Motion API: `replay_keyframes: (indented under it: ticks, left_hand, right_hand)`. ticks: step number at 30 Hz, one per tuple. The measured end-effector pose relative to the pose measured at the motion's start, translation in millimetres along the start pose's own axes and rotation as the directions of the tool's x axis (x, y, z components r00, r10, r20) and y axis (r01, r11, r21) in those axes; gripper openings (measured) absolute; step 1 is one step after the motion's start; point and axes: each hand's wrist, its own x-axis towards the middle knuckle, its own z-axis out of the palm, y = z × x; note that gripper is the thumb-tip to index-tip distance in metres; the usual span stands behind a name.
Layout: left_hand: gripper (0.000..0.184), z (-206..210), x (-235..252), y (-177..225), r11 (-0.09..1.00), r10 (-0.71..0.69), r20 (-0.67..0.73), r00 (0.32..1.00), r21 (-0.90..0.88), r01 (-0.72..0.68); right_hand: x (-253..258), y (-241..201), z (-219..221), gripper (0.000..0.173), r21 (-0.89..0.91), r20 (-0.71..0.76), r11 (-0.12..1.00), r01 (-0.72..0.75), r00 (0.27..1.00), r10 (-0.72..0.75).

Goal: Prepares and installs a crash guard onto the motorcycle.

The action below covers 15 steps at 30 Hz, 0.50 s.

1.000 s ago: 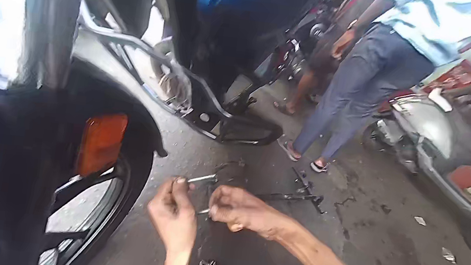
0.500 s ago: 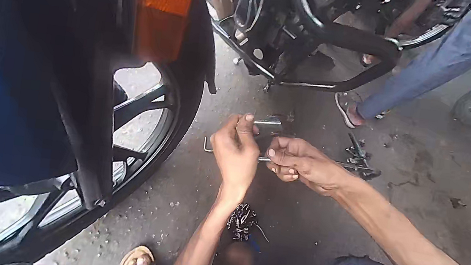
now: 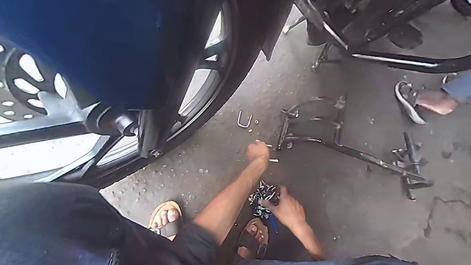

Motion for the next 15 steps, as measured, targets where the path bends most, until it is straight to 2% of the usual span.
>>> replay_keyframes:
  ticks: [1,2,4,5,7,9,11,13,15]
  left_hand:
    - [0.052,7.2,-2.6,-2.1,0.993,0.001,0.076,0.997,0.116,-0.010]
    - [0.048,11.4,-2.7,1.8,0.960,0.038,0.166,0.985,0.267,-0.082]
    - [0.041,13.5,0.7,20.5,0.811,0.105,0.321,0.941,0.520,-0.268]
    - [0.038,12.3,1.3,31.2,0.731,0.118,0.363,0.924,0.598,-0.328]
    - [0.036,8.3,3.4,47.1,0.650,0.158,0.371,0.915,0.658,-0.380]
    - [0.035,-2.3,1.3,55.0,0.670,0.184,0.312,0.932,0.655,-0.351]
    - [0.039,-17.3,1.5,43.9,0.744,0.179,0.242,0.954,0.601,-0.292]
    - [0.042,-29.0,-2.6,31.8,0.810,0.168,0.191,0.967,0.533,-0.246]
    - [0.043,-28.2,1.1,26.2,0.855,0.140,0.136,0.981,0.483,-0.189]
  right_hand:
    - [-5.4,-3.4,17.7,0.115,-0.111,0.012,0.994,-0.025,1.000,0.026]
    - [-7.4,-7.6,30.2,0.116,-0.170,0.002,0.985,-0.024,1.000,0.024]
    - [-4.6,-10.5,33.4,0.093,-0.207,-0.078,0.978,0.030,0.996,-0.047]
    - [0.8,-6.2,26.6,0.077,-0.207,-0.128,0.977,0.054,0.988,-0.082]
    - [18.4,8.6,4.0,0.063,-0.191,-0.205,0.981,0.037,0.976,-0.077]
    - [41.5,28.0,-23.2,0.061,-0.214,-0.279,0.976,-0.040,0.960,-0.022]
    - [60.1,51.4,-49.6,0.060,-0.235,-0.300,0.960,-0.151,0.951,0.076]
    - [70.3,71.7,-78.9,0.065,-0.274,-0.238,0.928,-0.254,0.952,0.191]
    - [75.8,78.1,-103.1,0.082,-0.363,-0.093,0.877,-0.314,0.949,0.301]
